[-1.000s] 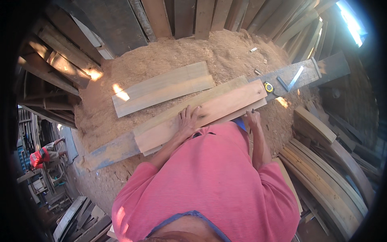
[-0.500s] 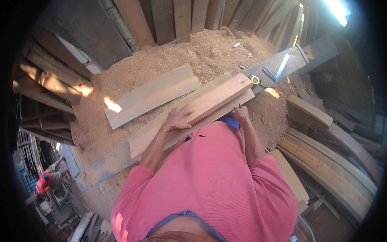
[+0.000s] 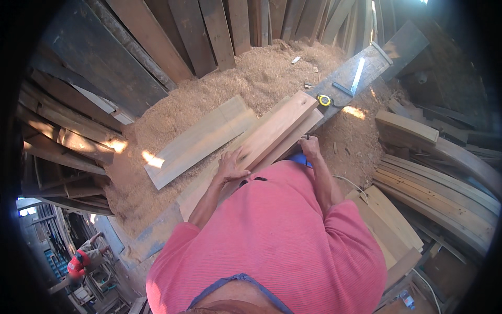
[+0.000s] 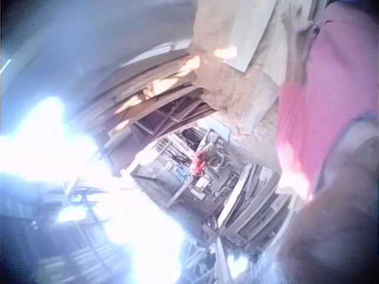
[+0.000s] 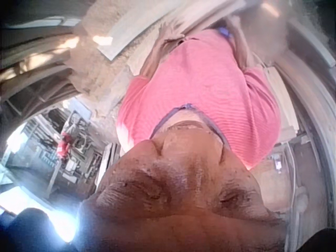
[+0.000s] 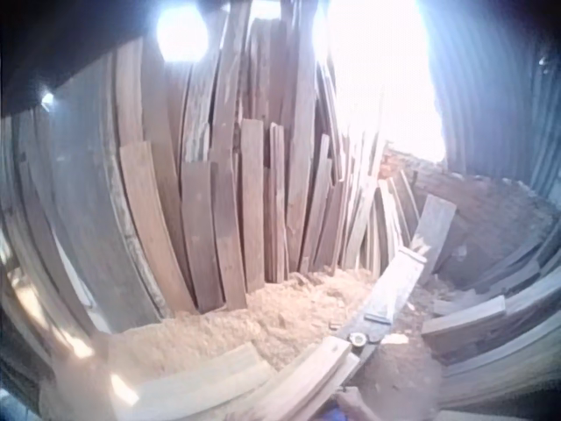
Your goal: The person measures a wooden plank with a tape measure and marks it using a metal square and a pencil. They repeat the process on another plank, aligning the square and drawing lines for cutting.
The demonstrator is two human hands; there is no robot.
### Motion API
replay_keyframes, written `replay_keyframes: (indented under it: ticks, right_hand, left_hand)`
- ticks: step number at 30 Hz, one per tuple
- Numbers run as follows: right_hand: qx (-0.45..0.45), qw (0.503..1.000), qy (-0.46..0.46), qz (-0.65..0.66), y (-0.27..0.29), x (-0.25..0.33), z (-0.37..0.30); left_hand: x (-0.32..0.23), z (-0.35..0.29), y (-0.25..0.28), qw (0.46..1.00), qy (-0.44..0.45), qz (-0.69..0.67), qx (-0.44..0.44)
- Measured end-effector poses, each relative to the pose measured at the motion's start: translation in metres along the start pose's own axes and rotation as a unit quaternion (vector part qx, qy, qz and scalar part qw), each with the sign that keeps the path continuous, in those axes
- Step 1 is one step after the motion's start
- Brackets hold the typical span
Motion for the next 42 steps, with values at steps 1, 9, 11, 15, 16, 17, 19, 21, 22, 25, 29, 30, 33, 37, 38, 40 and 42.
replay_keyframes:
  ticks: [1, 9, 11, 15, 16, 17, 19, 21, 22, 25, 29, 30, 33, 37, 38, 40, 42]
  right_hand:
    - [-0.002, 1.000, 0.005, 0.002, -0.003, 0.003, 0.000]
    - [0.024, 0.999, 0.011, -0.029, -0.009, 0.019, 0.012]
    - [0.029, 0.999, -0.005, -0.019, -0.007, 0.013, 0.015]
    - [0.016, 0.999, -0.009, -0.035, 0.003, 0.004, 0.019]
    - [-0.006, 0.998, -0.031, -0.051, 0.010, -0.002, 0.019]
    - [-0.007, 0.999, 0.006, -0.054, 0.014, 0.005, 0.021]
    - [-0.036, 0.997, 0.007, -0.068, 0.033, 0.005, 0.021]
    - [-0.021, 0.999, 0.005, -0.046, 0.050, 0.005, 0.020]
    - [-0.016, 0.999, -0.006, -0.036, 0.058, 0.005, 0.022]
    - [-0.026, 0.998, -0.012, -0.059, 0.084, 0.013, 0.035]
    - [-0.052, 0.991, -0.001, -0.124, 0.120, 0.021, 0.066]
    - [-0.068, 0.986, 0.020, -0.149, 0.129, 0.028, 0.078]
    - [-0.138, 0.963, 0.052, -0.227, 0.160, 0.041, 0.110]
    - [-0.181, 0.933, 0.079, -0.299, 0.198, 0.070, 0.150]
    - [-0.178, 0.928, 0.051, -0.323, 0.203, 0.071, 0.159]
    - [-0.129, 0.928, 0.038, -0.349, 0.208, 0.077, 0.182]
    - [-0.130, 0.922, 0.043, -0.363, 0.215, 0.086, 0.206]
  left_hand:
    - [-0.001, -0.002, 0.001, 1.000, 0.004, 0.003, -0.010]
    - [-0.011, -0.016, -0.004, 0.995, 0.008, 0.047, -0.090]
    - [-0.015, -0.020, -0.007, 0.991, 0.002, 0.065, -0.115]
    - [-0.022, -0.027, -0.009, 0.983, -0.014, 0.073, -0.165]
    - [-0.027, -0.028, -0.008, 0.979, -0.021, 0.080, -0.185]
    - [-0.032, -0.028, -0.008, 0.976, -0.027, 0.086, -0.196]
    - [-0.044, -0.023, -0.008, 0.971, -0.047, 0.091, -0.214]
    - [-0.054, -0.015, -0.010, 0.972, -0.048, 0.094, -0.209]
    - [-0.058, -0.007, -0.011, 0.974, -0.044, 0.096, -0.199]
    - [-0.078, 0.015, -0.006, 0.974, -0.064, 0.094, -0.198]
    - [-0.094, 0.039, -0.013, 0.979, -0.030, 0.105, -0.173]
    - [-0.097, 0.045, -0.012, 0.977, -0.019, 0.114, -0.178]
    - [-0.101, 0.052, -0.016, 0.975, 0.010, 0.129, -0.180]
    - [-0.101, 0.051, -0.013, 0.972, 0.022, 0.127, -0.196]
    - [-0.102, 0.051, -0.012, 0.971, 0.027, 0.132, -0.196]
    - [-0.103, 0.049, -0.009, 0.968, 0.029, 0.131, -0.211]
    - [-0.106, 0.048, -0.008, 0.965, 0.028, 0.134, -0.223]
Point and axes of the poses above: each hand's wrist, its own z-axis towards the middle knuckle, its own y-axis out of the back of the hand, x = y × z, the point moved 10 cm from there along z, towards the middle knuckle, and after that the axes turned 1 degree about y, right-handed, at the moved point
